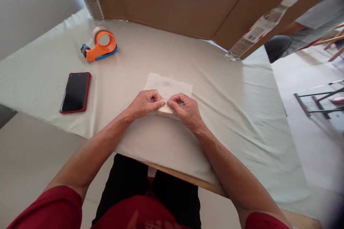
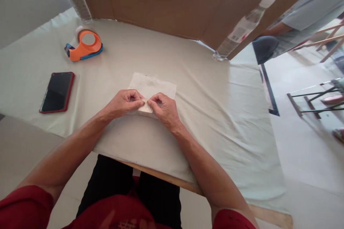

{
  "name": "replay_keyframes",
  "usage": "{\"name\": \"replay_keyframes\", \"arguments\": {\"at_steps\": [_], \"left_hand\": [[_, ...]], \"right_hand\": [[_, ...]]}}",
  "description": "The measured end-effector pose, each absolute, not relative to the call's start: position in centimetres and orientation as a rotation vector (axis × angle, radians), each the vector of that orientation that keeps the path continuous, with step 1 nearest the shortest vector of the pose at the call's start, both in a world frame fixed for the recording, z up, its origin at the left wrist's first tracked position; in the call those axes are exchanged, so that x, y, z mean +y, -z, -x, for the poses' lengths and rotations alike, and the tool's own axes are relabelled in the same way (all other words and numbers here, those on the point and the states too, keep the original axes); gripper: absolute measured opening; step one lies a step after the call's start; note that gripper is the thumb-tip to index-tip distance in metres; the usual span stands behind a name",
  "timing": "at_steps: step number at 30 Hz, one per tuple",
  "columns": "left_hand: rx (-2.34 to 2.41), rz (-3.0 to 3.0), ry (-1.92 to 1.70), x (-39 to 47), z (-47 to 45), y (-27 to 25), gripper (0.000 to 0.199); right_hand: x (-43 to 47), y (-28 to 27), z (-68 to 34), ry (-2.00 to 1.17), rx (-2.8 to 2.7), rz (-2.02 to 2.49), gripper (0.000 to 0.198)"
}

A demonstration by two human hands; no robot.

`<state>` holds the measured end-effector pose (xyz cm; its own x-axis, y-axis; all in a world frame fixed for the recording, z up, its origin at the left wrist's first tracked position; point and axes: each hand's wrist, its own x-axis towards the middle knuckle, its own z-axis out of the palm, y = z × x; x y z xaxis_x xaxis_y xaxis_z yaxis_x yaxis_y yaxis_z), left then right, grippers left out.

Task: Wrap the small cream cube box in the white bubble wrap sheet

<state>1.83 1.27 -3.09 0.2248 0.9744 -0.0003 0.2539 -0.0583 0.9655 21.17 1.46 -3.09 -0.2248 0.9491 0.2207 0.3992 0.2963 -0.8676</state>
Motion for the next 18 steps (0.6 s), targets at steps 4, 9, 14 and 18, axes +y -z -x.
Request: {"name": "replay_keyframes", "arguments": {"at_steps": [4, 9, 14, 18], "left_hand": [[1.209, -1.503, -0.921, 1.2, -1.9, 2.9, 0.022], [1.188, -1.47, -0.922, 1.3, -1.9, 3.0, 0.02], [1.199, -1.458, -0.896, 1.3, -1.9, 3.0, 0.018], [1.206, -1.46, -0.884, 1.3, -1.9, 3.0, 0.02]], "right_hand": [[1.6, 3.3, -21.2, -0.888, -1.782, 1.229, 0.015], [2.5, 3.7, -22.3, -0.675, -1.802, 1.273, 0.012], [1.7, 1.8, -22.8, -0.245, -1.884, 1.149, 0.009], [0.0, 0.7, -21.6, -0.168, -2.125, 0.931, 0.012]]}}
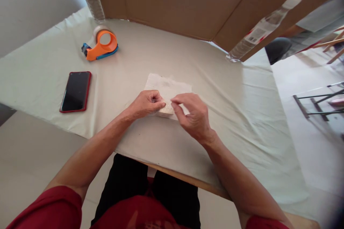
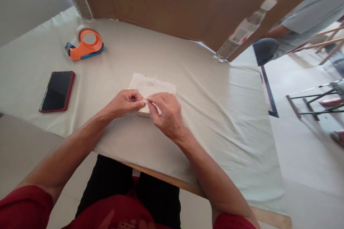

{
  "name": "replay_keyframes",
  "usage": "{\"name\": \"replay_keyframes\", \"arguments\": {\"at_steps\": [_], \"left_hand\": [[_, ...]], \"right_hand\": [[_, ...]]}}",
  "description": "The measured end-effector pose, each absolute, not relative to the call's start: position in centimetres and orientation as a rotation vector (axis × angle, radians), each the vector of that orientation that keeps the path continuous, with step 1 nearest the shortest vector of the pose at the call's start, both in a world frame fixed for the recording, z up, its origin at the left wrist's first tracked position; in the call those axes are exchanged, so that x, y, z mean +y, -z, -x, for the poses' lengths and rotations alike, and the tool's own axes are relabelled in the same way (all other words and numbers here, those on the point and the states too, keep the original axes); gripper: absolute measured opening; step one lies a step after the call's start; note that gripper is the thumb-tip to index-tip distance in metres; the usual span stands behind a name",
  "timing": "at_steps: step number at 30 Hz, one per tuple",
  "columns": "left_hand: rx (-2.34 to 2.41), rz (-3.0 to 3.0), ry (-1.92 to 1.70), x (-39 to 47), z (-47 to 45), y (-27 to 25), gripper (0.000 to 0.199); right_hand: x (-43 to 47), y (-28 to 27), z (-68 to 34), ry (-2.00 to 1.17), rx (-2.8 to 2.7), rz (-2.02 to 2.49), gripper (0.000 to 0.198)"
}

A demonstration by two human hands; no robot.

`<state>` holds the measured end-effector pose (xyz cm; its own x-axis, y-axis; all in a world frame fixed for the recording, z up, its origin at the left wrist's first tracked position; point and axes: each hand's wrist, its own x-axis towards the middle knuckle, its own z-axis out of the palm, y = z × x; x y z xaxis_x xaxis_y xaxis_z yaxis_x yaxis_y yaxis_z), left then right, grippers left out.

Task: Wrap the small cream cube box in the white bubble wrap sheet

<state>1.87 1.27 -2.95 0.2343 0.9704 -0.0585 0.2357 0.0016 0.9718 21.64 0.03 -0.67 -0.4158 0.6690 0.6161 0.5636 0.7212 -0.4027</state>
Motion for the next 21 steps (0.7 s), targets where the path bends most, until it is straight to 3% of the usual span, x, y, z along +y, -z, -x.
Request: {"name": "replay_keyframes", "arguments": {"at_steps": [21], "left_hand": [[1.416, -1.619, -0.721, 2.1, 0.6, 1.9, 0.021]], "right_hand": [[-0.4, 2.3, -20.2, -0.073, -2.596, 0.965, 0.022]]}}
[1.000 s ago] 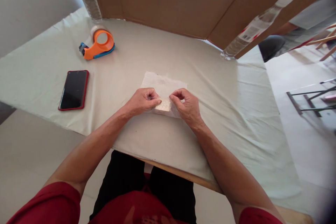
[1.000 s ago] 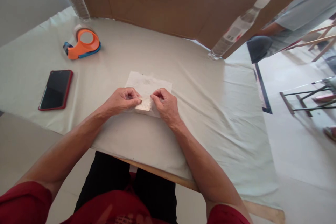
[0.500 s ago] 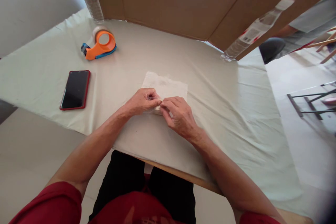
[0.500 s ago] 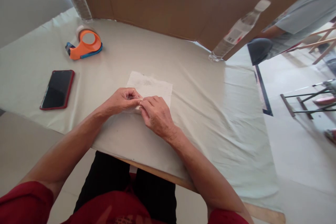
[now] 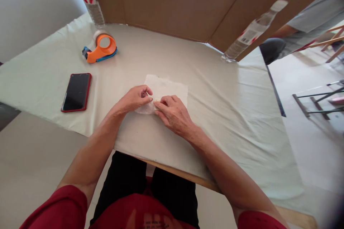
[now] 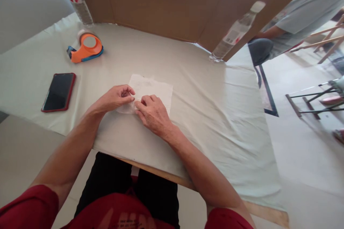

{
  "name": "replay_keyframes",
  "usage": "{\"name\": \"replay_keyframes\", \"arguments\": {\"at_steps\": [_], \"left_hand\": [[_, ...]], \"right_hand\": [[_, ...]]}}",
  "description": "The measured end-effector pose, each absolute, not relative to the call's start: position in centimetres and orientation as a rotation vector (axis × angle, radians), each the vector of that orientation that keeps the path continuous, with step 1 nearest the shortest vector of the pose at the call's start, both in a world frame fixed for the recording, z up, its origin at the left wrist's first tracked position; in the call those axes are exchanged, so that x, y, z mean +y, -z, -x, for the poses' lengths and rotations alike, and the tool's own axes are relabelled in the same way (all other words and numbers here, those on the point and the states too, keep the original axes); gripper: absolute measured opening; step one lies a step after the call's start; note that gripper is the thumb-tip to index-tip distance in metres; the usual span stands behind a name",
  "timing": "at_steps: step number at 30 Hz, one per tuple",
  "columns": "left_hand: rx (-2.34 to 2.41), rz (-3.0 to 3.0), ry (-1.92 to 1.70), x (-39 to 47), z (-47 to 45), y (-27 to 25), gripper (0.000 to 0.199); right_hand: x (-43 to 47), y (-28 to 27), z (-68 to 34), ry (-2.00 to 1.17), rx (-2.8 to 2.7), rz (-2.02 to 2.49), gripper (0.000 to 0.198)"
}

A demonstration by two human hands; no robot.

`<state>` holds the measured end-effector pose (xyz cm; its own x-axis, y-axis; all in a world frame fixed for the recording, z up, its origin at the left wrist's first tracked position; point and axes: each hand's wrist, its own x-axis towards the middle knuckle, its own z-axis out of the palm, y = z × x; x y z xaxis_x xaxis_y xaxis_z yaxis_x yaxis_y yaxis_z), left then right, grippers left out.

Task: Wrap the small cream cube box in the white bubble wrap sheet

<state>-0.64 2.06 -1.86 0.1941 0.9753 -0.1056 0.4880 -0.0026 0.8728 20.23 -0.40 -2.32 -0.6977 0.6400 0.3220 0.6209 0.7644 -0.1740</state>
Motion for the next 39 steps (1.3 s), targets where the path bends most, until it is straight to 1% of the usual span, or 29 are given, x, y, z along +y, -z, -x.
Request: {"name": "replay_keyframes", "arguments": {"at_steps": [5, 9, 15, 19, 22, 25, 33, 38, 39], "left_hand": [[1.701, -1.711, -0.724, 1.5, 0.9, 1.2, 0.022], [1.824, -1.624, -0.569, 0.6, 2.2, 0.0, 0.026], [1.892, -1.385, -0.481, -0.3, 1.8, -0.6, 0.042], [1.872, -1.234, -0.553, -0.3, 0.8, -0.3, 0.036], [1.823, -1.122, -0.683, -0.3, 0.5, -0.2, 0.027], [1.756, -1.121, -0.719, -0.4, 0.1, -0.3, 0.018], [1.696, -1.145, -0.779, 0.0, -1.1, -0.1, 0.018], [1.634, -1.129, -0.796, 0.0, -1.7, -0.2, 0.018], [1.622, -1.127, -0.8, 0.0, -1.8, -0.3, 0.019]], "right_hand": [[-0.4, 2.1, -19.9, 0.016, -2.63, 0.992, 0.02], [-0.5, 2.1, -19.5, 0.108, -2.64, 1.013, 0.017], [-0.6, 2.5, -19.3, 0.197, -2.621, 1.018, 0.018], [-0.7, 2.5, -19.3, 0.211, -2.612, 1.009, 0.017], [-0.7, 2.5, -19.2, 0.234, -2.603, 1.009, 0.017], [-0.7, 2.5, -19.1, 0.218, -2.596, 1.01, 0.016], [-0.6, 2.4, -18.9, 0.239, -2.611, 1.004, 0.019], [-0.6, 2.5, -18.9, 0.158, -2.59, 1.016, 0.019], [-0.6, 2.5, -18.9, 0.143, -2.578, 1.023, 0.021]]}}
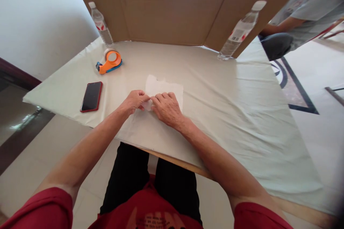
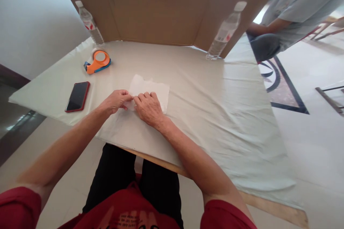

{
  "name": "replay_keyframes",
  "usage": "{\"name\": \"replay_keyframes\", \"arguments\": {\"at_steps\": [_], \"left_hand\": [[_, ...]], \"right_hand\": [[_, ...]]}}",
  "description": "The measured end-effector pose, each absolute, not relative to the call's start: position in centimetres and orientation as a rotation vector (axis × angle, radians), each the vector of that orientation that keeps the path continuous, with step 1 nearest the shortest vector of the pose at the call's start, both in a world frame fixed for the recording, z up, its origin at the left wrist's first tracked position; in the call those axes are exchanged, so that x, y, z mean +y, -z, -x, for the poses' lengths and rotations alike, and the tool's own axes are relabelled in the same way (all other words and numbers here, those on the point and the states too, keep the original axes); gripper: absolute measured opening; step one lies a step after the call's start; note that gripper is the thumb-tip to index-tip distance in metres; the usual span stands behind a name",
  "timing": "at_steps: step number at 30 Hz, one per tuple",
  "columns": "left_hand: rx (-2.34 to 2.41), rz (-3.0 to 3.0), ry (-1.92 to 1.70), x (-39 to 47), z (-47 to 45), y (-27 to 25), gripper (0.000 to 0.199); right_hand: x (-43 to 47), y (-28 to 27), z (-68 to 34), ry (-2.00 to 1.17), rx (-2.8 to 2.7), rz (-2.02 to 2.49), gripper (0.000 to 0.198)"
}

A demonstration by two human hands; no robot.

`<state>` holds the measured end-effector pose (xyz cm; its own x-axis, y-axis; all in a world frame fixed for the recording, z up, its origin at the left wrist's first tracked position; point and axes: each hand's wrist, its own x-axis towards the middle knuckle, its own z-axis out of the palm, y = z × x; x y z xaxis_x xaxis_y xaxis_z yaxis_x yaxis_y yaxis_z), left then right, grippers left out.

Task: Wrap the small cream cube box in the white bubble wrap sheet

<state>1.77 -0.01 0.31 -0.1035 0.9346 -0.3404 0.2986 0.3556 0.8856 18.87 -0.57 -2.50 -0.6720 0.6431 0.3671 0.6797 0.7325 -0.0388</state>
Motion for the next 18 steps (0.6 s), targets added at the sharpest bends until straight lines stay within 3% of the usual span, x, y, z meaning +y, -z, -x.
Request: {"name": "replay_keyframes", "arguments": {"at_steps": [7, 13, 18], "left_hand": [[1.608, -1.175, -0.8, 0.0, -3.1, -1.1, 0.012], [1.565, -1.291, -0.719, -0.1, -3.7, -2.1, 0.005], [1.425, -1.392, -0.623, -0.2, -3.0, -2.2, 0.023]], "right_hand": [[-0.4, 2.1, -19.3, -0.008, -2.524, 1.051, 0.059], [0.2, 1.0, -20.5, -0.362, -2.465, 1.06, 0.061], [0.6, 0.6, -21.6, -0.633, -2.379, 0.972, 0.058]]}}
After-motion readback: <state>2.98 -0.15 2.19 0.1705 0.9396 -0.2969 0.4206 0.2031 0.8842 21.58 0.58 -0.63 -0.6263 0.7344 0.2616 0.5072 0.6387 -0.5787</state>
